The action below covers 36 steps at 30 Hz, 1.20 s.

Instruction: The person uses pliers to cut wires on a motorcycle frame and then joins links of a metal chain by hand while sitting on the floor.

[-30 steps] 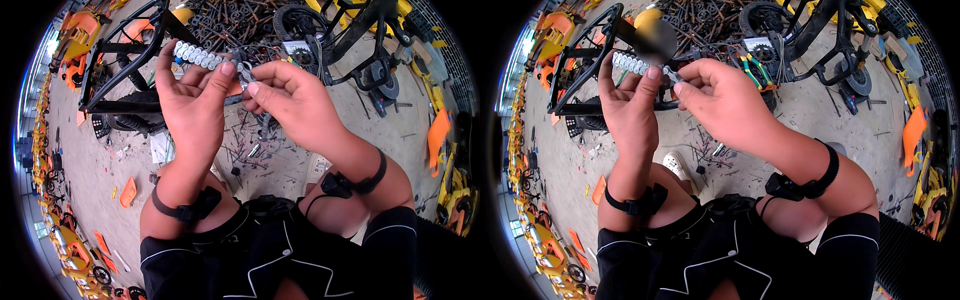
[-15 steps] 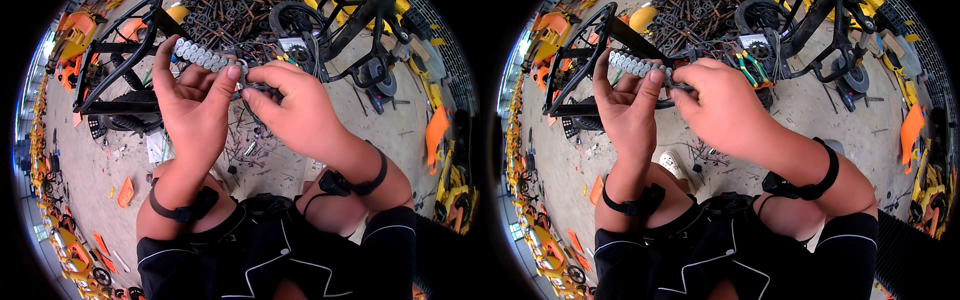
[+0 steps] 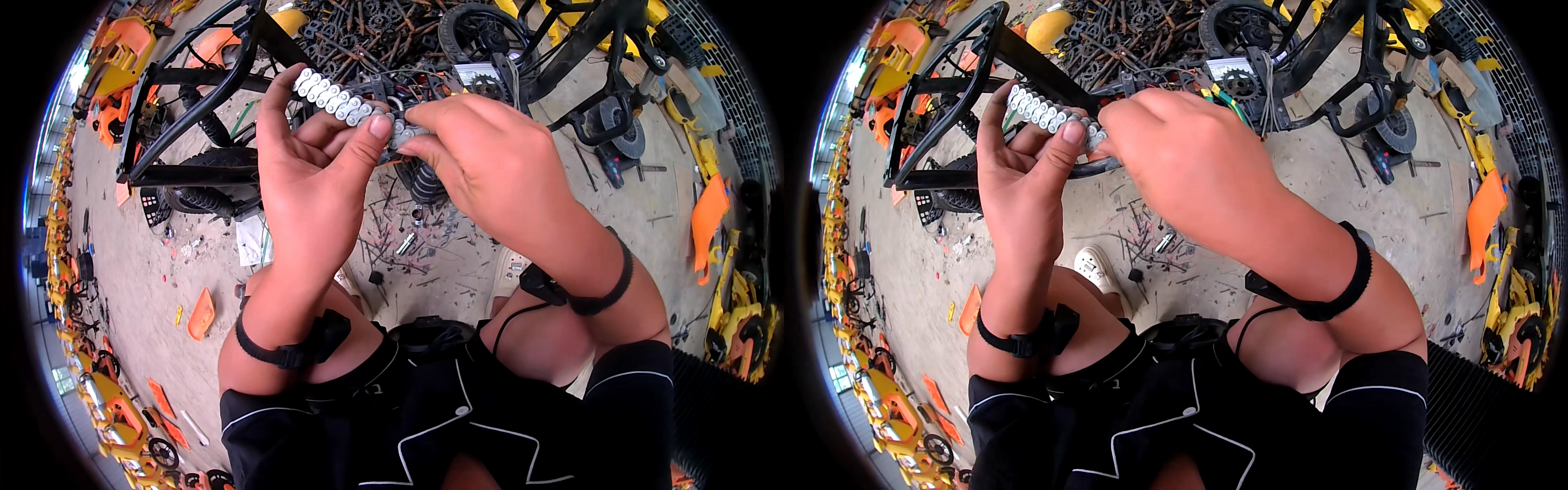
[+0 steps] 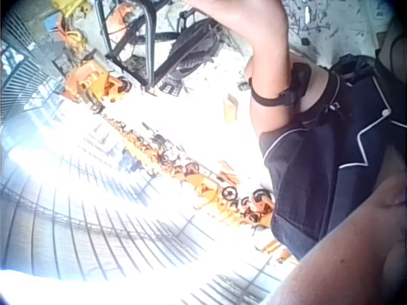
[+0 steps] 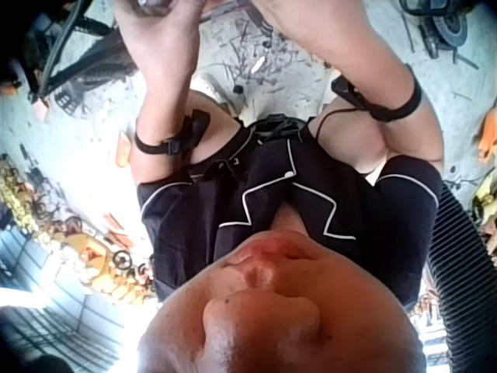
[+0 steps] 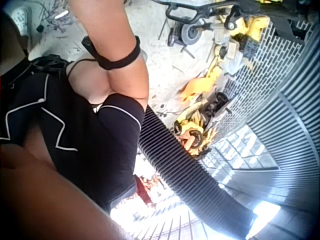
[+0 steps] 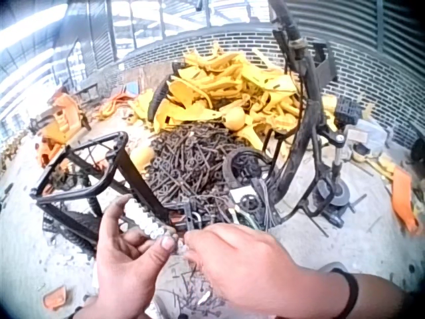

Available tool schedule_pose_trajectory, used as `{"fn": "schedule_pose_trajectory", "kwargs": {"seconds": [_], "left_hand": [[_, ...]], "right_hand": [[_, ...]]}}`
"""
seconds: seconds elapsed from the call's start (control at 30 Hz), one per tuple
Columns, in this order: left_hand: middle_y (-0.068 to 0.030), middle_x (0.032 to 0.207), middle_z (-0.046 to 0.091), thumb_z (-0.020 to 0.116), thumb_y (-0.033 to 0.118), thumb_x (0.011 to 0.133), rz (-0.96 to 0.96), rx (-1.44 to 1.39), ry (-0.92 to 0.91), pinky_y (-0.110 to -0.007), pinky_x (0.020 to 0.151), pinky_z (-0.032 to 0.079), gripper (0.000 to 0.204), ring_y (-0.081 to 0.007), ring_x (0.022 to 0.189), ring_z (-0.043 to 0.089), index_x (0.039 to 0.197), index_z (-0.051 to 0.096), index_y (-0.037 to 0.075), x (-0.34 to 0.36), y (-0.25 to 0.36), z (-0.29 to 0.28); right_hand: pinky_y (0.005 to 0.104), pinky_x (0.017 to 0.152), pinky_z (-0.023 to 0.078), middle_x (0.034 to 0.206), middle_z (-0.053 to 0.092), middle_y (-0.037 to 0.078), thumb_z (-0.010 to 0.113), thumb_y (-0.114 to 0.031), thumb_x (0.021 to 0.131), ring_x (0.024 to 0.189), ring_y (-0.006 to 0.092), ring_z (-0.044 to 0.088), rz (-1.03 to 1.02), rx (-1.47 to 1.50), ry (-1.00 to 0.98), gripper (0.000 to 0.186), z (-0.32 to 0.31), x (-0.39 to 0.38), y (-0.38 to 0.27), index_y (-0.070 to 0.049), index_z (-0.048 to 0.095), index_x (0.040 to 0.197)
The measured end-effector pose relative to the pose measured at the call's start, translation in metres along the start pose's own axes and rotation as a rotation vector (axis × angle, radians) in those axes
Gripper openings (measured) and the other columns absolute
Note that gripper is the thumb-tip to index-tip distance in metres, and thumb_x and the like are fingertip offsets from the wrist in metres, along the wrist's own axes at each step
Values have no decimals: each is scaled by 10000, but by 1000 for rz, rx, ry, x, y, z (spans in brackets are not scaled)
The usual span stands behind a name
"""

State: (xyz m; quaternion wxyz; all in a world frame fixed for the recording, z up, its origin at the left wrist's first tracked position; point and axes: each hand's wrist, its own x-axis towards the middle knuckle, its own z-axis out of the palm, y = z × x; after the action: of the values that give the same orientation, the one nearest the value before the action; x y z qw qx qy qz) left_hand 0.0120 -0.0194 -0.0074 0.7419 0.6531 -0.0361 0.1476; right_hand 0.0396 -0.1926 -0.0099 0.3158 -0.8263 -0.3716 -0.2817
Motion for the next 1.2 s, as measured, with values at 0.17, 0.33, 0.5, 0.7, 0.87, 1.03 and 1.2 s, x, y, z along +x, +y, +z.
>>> {"fn": "schedule_pose_trajectory", "kwargs": {"seconds": [0.17, 0.33, 0.5, 0.7, 0.87, 1.03, 1.2], "left_hand": [[-180, 1030, 652, 692, -52, 894, -42, -81, 16, -298, 817, 575, 790, -188, 930, 688, 1489, 173, -20, -3, 1, 2], [-205, 1096, 654, 687, -40, 899, -23, -59, -15, -312, 828, 580, 806, -207, 986, 674, 1509, 163, 5, -4, 3, 1], [-189, 1029, 642, 674, -99, 887, -27, -111, -61, -287, 829, 558, 872, -192, 939, 687, 1523, 98, 56, -2, 3, 0], [-176, 1011, 650, 685, -103, 875, -61, -166, -69, -288, 826, 557, 896, -197, 940, 685, 1531, 97, 58, -3, 7, 2], [-200, 1033, 661, 712, -95, 852, -112, -163, -106, -305, 828, 572, 904, -202, 932, 687, 1532, 130, 43, 3, 6, -6], [-219, 1048, 665, 717, -94, 846, -53, -162, -50, -319, 812, 585, 909, -209, 898, 693, 1530, 128, 16, 5, 3, -7], [-238, 1055, 661, 725, -77, 847, 0, -167, 13, -336, 819, 588, 929, -219, 897, 689, 1529, 96, -19, 8, 7, -9]], "right_hand": [[398, 617, 527, 794, 632, 116, 743, -170, 844, 737, 319, 646, 61, 23, 26, 197, 4, -2, 0, -51, 613, 931], [399, 606, 521, 792, 631, 110, 765, -161, 821, 723, 319, 641, 41, 55, 44, 209, 5, 0, 1, -48, 618, 917], [384, 587, 515, 761, 611, 91, 777, -150, 805, 687, 297, 626, -2, 64, 102, 193, 8, 1, 4, -50, 631, 883], [366, 579, 514, 740, 598, 80, 777, -127, 799, 667, 279, 617, -32, 75, 133, 168, 8, 0, 7, -59, 643, 872], [333, 620, 536, 826, 667, 93, 775, -115, 802, 732, 294, 656, 135, 233, 95, 179, 5, 0, -4, -48, 674, 935], [295, 676, 545, 884, 705, 86, 749, -122, 869, 774, 186, 678, 523, 613, -66, 219, -2, 3, -14, -22, 673, 1048], [260, 737, 529, 895, 695, 53, 684, -158, 951, 826, 104, 639, 768, 1023, -177, 215, 0, -1, -11, 22, 654, 1066]]}}
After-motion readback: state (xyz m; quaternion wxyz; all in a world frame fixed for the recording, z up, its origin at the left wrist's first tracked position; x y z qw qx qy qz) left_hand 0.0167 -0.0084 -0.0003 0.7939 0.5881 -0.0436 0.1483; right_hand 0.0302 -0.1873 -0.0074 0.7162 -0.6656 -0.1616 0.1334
